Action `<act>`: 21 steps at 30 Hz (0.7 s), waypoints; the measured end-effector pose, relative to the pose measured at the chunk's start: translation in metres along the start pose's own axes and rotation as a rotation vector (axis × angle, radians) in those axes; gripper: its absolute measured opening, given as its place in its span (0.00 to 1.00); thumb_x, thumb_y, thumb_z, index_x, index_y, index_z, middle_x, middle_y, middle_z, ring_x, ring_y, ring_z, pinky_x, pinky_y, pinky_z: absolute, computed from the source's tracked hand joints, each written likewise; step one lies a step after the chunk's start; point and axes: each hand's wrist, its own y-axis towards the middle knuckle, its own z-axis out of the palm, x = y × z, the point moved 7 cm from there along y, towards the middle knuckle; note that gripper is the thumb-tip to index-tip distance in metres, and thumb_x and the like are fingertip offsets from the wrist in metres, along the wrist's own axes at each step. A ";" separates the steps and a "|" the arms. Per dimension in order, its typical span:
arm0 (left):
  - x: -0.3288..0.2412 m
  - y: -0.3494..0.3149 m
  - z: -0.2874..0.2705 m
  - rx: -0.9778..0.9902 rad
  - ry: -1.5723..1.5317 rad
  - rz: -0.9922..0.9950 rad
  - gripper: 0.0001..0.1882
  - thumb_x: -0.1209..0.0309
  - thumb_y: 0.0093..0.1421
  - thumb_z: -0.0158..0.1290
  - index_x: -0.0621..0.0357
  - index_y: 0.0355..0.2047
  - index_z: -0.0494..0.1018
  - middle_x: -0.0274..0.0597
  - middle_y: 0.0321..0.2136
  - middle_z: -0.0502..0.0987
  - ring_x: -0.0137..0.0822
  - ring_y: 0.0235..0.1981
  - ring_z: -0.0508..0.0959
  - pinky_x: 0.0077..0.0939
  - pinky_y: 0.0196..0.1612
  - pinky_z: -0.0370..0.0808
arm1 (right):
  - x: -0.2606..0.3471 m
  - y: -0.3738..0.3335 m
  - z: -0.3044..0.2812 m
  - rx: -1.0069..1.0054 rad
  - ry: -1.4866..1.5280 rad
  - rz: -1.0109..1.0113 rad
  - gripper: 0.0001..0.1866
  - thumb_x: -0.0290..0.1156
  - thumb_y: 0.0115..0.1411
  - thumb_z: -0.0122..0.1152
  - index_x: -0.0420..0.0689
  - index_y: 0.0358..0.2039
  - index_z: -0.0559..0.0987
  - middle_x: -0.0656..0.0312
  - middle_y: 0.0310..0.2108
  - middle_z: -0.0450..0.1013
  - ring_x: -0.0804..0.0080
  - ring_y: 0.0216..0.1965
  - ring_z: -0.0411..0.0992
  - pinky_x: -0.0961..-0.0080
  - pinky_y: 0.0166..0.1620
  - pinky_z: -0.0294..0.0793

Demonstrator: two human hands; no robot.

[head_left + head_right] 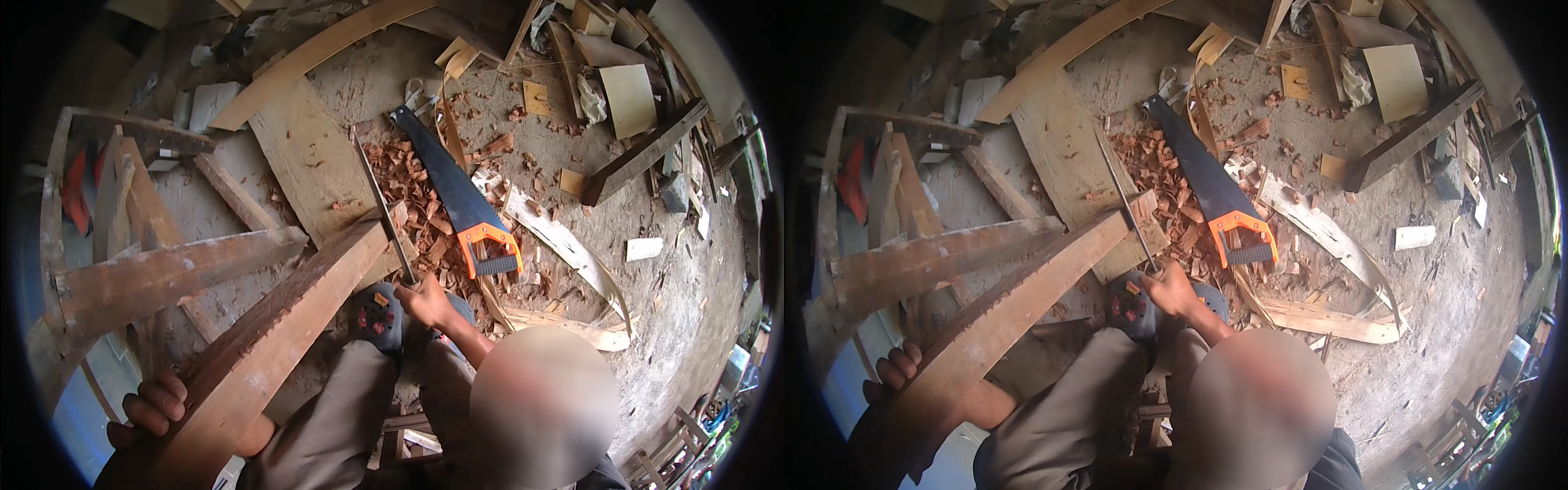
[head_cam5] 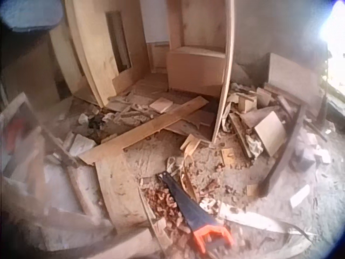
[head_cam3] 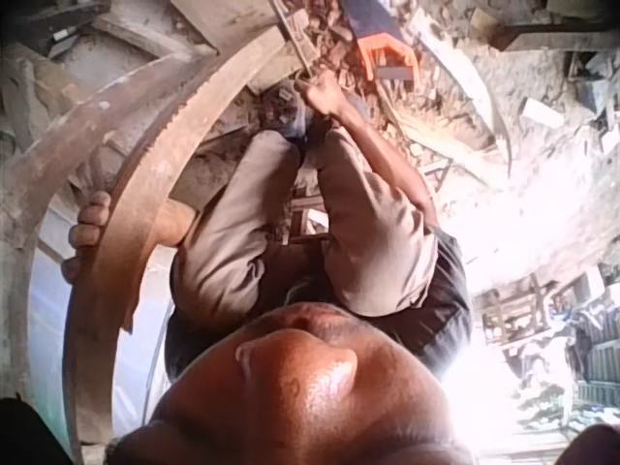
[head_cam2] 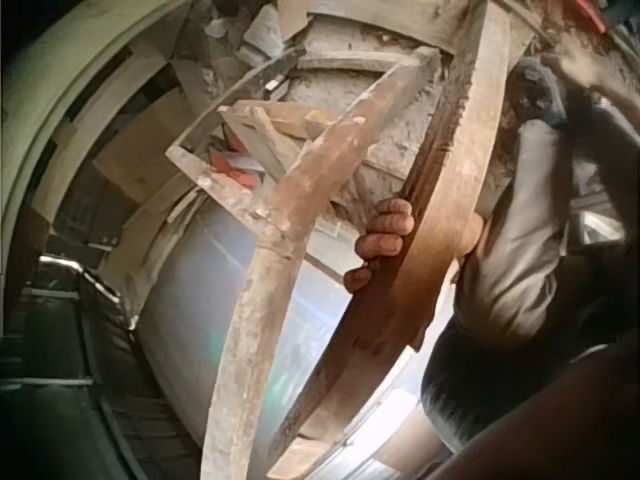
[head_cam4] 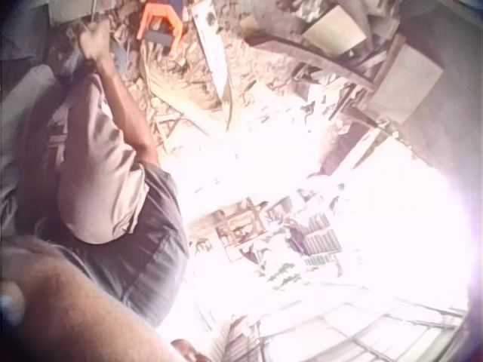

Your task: The person is working on a piece of wood, using a hammer to remove nails and a saw to cut the wood. The person is sitting on the floor in a cluttered workshop.

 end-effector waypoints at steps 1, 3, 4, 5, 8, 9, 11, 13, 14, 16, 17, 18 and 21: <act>0.003 -0.001 -0.001 -0.012 0.005 -0.016 0.62 0.18 0.29 0.54 0.60 0.50 0.63 0.45 0.35 0.65 0.40 0.37 0.62 0.37 0.43 0.57 | -0.012 -0.004 0.001 0.088 -0.128 0.154 0.07 0.30 0.58 0.58 0.41 0.26 0.73 0.70 0.14 0.65 0.81 0.14 0.60 0.75 0.17 0.59; 0.005 -0.006 -0.002 -0.027 0.015 -0.026 0.62 0.18 0.29 0.54 0.60 0.50 0.63 0.45 0.35 0.64 0.40 0.36 0.62 0.37 0.43 0.57 | 0.000 -0.017 -0.005 0.112 0.095 0.131 0.08 0.29 0.58 0.58 0.41 0.25 0.73 0.70 0.14 0.64 0.81 0.13 0.59 0.76 0.15 0.57; 0.003 -0.009 -0.002 -0.024 0.015 -0.024 0.62 0.18 0.29 0.54 0.60 0.50 0.63 0.45 0.35 0.64 0.39 0.36 0.62 0.37 0.43 0.57 | 0.012 -0.024 -0.007 0.109 0.188 0.091 0.08 0.29 0.58 0.58 0.41 0.24 0.72 0.70 0.14 0.64 0.81 0.13 0.59 0.77 0.16 0.57; 0.004 -0.011 -0.002 -0.020 0.025 -0.040 0.62 0.18 0.29 0.55 0.60 0.49 0.63 0.45 0.35 0.64 0.39 0.36 0.62 0.37 0.42 0.57 | 0.031 -0.035 -0.016 0.063 0.324 -0.071 0.13 0.30 0.56 0.60 0.40 0.18 0.71 0.67 0.14 0.66 0.81 0.17 0.62 0.74 0.22 0.63; -0.001 -0.013 -0.002 -0.026 0.042 -0.057 0.61 0.19 0.29 0.55 0.60 0.49 0.63 0.45 0.34 0.64 0.39 0.35 0.61 0.37 0.42 0.57 | 0.063 -0.049 -0.037 -0.042 0.521 -0.404 0.09 0.27 0.56 0.59 0.41 0.20 0.72 0.64 0.18 0.68 0.80 0.21 0.65 0.77 0.25 0.65; -0.002 -0.012 -0.002 -0.023 0.037 -0.058 0.61 0.19 0.29 0.56 0.60 0.49 0.63 0.45 0.34 0.63 0.39 0.35 0.61 0.37 0.42 0.57 | 0.066 -0.049 -0.039 -0.047 0.588 -0.484 0.07 0.26 0.56 0.57 0.39 0.23 0.74 0.63 0.19 0.69 0.76 0.23 0.68 0.72 0.28 0.68; -0.001 -0.008 -0.004 -0.019 0.023 -0.053 0.61 0.19 0.29 0.56 0.60 0.49 0.63 0.45 0.34 0.63 0.39 0.35 0.61 0.37 0.42 0.57 | 0.061 -0.033 -0.022 -0.105 0.086 -0.545 0.05 0.27 0.56 0.57 0.39 0.27 0.74 0.62 0.17 0.69 0.77 0.20 0.65 0.75 0.24 0.64; -0.001 -0.004 -0.008 -0.009 -0.010 -0.034 0.61 0.20 0.29 0.57 0.60 0.49 0.63 0.45 0.34 0.63 0.39 0.35 0.61 0.36 0.41 0.56 | 0.030 -0.013 -0.005 -0.051 -0.073 -0.253 0.05 0.27 0.56 0.57 0.39 0.29 0.75 0.63 0.16 0.68 0.79 0.19 0.64 0.76 0.22 0.62; 0.000 -0.004 -0.005 0.074 -0.054 0.000 0.61 0.20 0.28 0.57 0.60 0.49 0.63 0.44 0.33 0.63 0.39 0.35 0.60 0.36 0.41 0.56 | 0.012 -0.007 0.000 0.013 -0.014 -0.051 0.05 0.28 0.56 0.57 0.40 0.27 0.75 0.66 0.15 0.67 0.80 0.18 0.63 0.76 0.21 0.61; -0.001 -0.005 -0.015 0.007 -0.047 0.004 0.61 0.20 0.28 0.57 0.60 0.49 0.63 0.44 0.33 0.62 0.38 0.34 0.60 0.36 0.41 0.56 | 0.011 -0.009 -0.002 0.016 0.025 -0.009 0.08 0.30 0.55 0.58 0.39 0.25 0.74 0.65 0.16 0.66 0.79 0.20 0.63 0.73 0.24 0.64; -0.006 -0.007 -0.021 -0.073 0.014 0.001 0.61 0.20 0.28 0.57 0.61 0.48 0.63 0.44 0.33 0.62 0.38 0.34 0.60 0.36 0.41 0.56 | 0.016 -0.016 -0.007 0.003 0.006 -0.015 0.09 0.31 0.54 0.59 0.37 0.25 0.74 0.62 0.17 0.67 0.76 0.22 0.64 0.69 0.27 0.66; -0.011 -0.010 -0.028 -0.159 0.087 0.017 0.61 0.19 0.29 0.56 0.61 0.48 0.63 0.44 0.32 0.62 0.38 0.34 0.60 0.35 0.40 0.56 | 0.020 -0.022 -0.015 -0.005 -0.060 0.040 0.12 0.32 0.53 0.59 0.34 0.25 0.74 0.58 0.18 0.68 0.73 0.24 0.66 0.66 0.31 0.69; -0.016 -0.014 -0.030 -0.102 0.067 0.007 0.62 0.18 0.30 0.53 0.61 0.49 0.63 0.45 0.31 0.62 0.39 0.34 0.60 0.35 0.40 0.56 | 0.063 -0.043 -0.039 -0.098 0.332 -0.305 0.09 0.26 0.54 0.61 0.38 0.21 0.71 0.64 0.17 0.66 0.79 0.21 0.63 0.73 0.25 0.64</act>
